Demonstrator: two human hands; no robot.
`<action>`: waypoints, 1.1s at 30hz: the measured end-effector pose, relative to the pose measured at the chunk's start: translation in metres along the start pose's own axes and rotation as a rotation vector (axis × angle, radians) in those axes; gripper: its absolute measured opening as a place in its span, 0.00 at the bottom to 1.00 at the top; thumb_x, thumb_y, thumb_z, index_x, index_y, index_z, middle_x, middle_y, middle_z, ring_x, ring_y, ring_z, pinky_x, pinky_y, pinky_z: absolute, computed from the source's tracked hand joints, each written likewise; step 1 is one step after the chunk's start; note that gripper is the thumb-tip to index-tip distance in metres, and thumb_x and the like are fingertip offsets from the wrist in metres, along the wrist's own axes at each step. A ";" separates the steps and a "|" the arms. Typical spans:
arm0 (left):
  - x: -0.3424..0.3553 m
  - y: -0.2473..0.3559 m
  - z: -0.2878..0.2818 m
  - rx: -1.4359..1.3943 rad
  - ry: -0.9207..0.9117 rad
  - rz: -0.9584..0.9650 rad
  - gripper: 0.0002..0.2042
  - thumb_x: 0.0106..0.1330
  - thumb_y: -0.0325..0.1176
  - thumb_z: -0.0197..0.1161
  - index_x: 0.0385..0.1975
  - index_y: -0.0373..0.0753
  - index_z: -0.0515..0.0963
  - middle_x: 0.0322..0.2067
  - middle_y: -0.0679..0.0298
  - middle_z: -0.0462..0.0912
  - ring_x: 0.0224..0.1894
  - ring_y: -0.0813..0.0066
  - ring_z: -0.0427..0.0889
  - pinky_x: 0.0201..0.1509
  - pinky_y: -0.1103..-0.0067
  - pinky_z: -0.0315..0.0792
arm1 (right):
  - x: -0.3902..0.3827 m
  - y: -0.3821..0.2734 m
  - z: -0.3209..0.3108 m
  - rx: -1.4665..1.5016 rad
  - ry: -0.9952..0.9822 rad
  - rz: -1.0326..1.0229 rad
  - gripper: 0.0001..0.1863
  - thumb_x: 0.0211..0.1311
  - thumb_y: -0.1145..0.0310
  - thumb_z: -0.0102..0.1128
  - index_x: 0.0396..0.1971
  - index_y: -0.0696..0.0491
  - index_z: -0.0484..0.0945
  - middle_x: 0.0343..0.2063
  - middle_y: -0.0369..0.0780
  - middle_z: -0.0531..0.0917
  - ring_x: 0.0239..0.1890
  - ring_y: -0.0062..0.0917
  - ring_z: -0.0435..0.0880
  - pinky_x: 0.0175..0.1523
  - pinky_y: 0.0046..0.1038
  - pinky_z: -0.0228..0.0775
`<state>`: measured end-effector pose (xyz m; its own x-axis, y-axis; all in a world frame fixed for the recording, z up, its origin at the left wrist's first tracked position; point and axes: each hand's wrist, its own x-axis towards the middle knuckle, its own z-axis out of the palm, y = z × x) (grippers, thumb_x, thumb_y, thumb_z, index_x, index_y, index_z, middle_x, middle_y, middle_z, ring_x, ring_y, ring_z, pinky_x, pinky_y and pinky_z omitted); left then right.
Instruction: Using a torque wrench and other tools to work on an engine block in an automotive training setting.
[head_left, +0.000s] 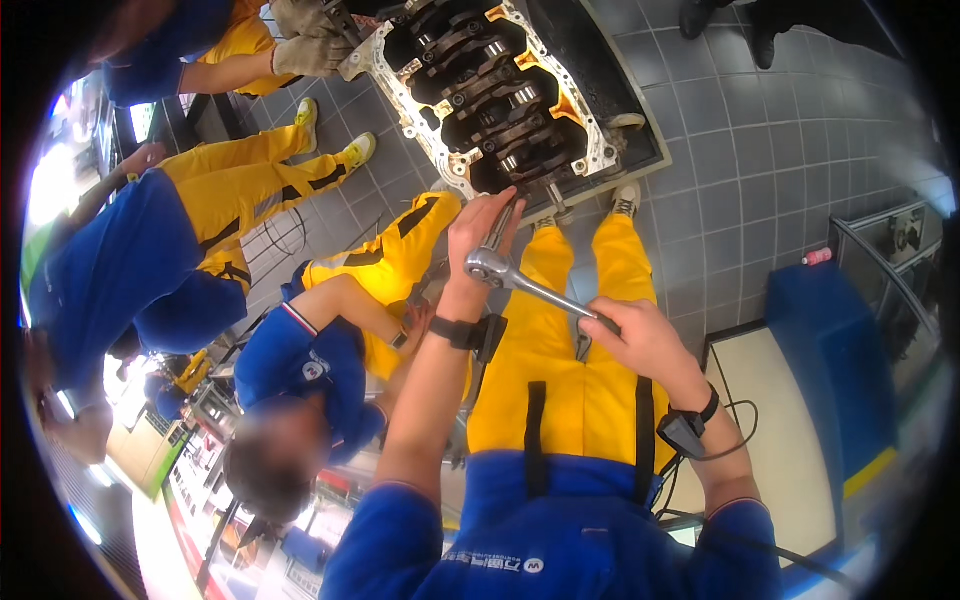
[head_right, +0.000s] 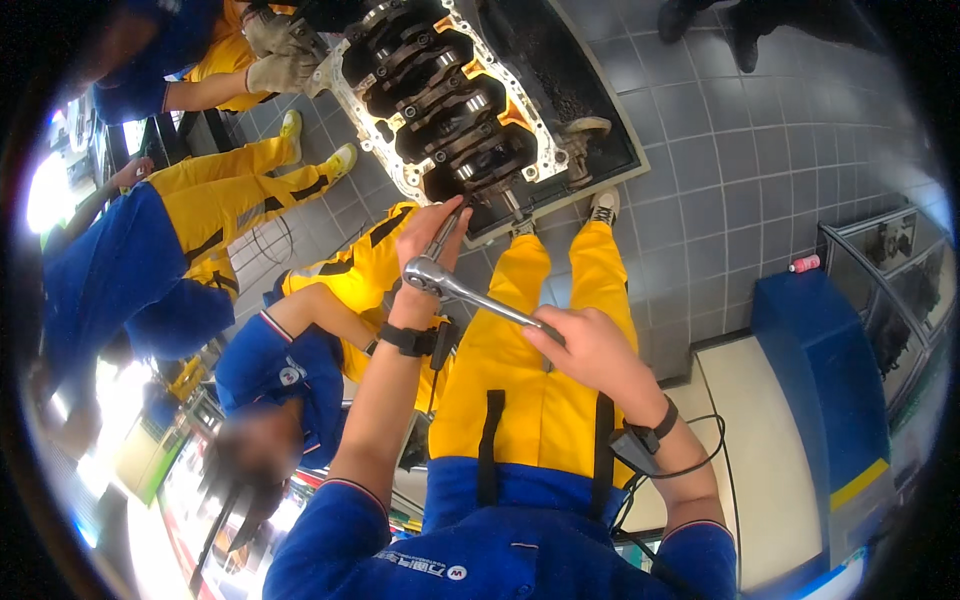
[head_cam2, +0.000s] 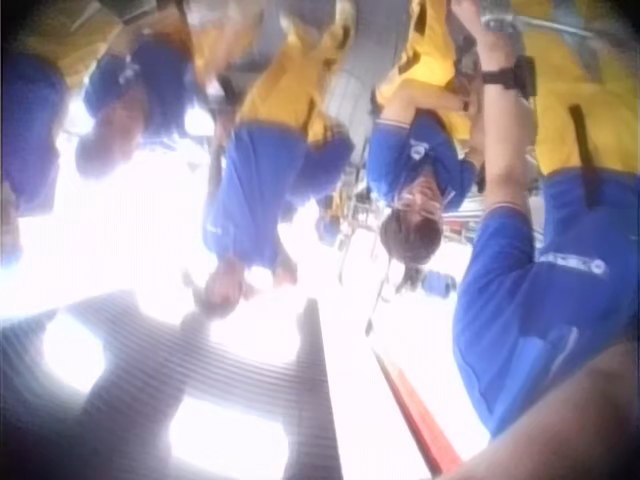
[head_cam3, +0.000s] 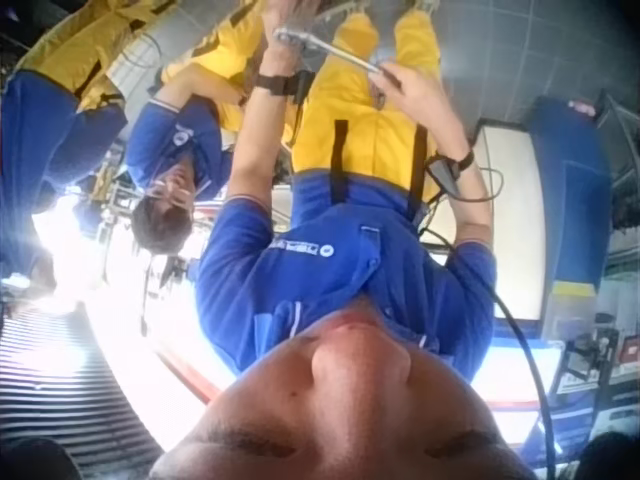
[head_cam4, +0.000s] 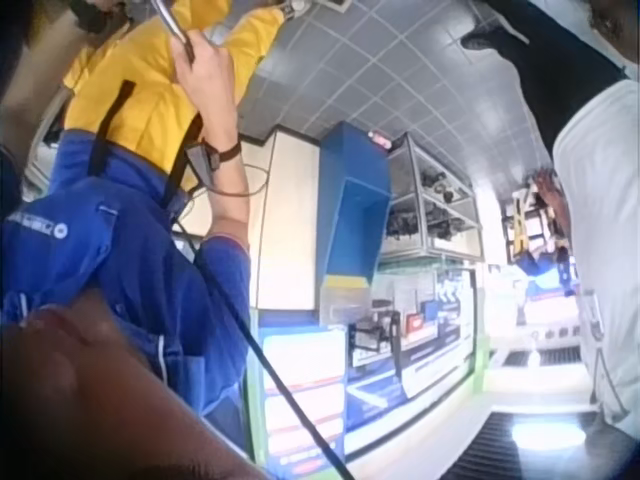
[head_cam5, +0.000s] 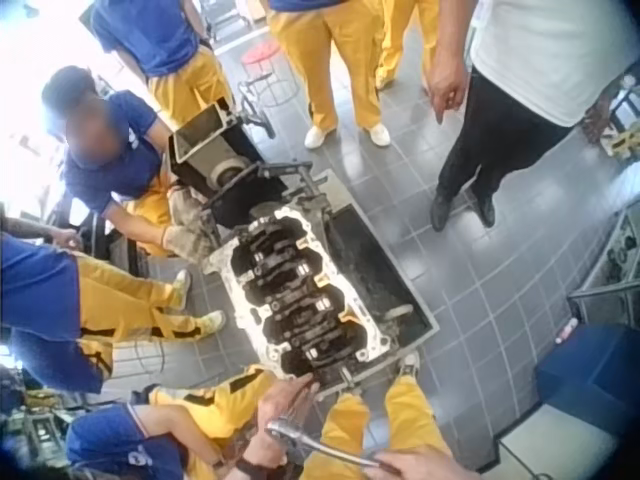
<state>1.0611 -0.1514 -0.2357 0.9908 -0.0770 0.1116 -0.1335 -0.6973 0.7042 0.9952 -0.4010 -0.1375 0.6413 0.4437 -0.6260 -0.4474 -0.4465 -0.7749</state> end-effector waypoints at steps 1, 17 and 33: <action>-0.003 -0.006 0.004 0.000 -0.007 -0.022 0.11 0.57 0.24 0.74 0.40 0.37 0.85 0.28 0.55 0.83 0.30 0.56 0.84 0.36 0.71 0.79 | 0.004 0.006 0.005 -0.023 0.035 -0.027 0.15 0.71 0.57 0.60 0.37 0.55 0.81 0.24 0.48 0.82 0.28 0.44 0.83 0.33 0.37 0.73; -0.017 -0.015 0.004 0.055 -0.052 -0.032 0.09 0.58 0.26 0.74 0.38 0.37 0.86 0.30 0.55 0.85 0.32 0.57 0.86 0.37 0.72 0.81 | 0.001 0.011 0.012 0.005 0.033 -0.010 0.14 0.71 0.57 0.61 0.38 0.55 0.82 0.25 0.48 0.83 0.27 0.44 0.83 0.33 0.39 0.72; 0.057 -0.038 -0.018 0.020 -0.037 -0.129 0.09 0.64 0.29 0.73 0.42 0.36 0.86 0.31 0.57 0.88 0.33 0.71 0.88 0.38 0.79 0.79 | 0.062 -0.029 0.021 0.139 0.141 -0.060 0.14 0.72 0.59 0.61 0.39 0.57 0.83 0.21 0.52 0.79 0.24 0.48 0.80 0.28 0.39 0.67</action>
<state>1.1220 -0.1164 -0.2434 0.9999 -0.0119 -0.0046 -0.0053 -0.7171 0.6969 1.0344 -0.3442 -0.1560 0.7462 0.3486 -0.5671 -0.4811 -0.3065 -0.8214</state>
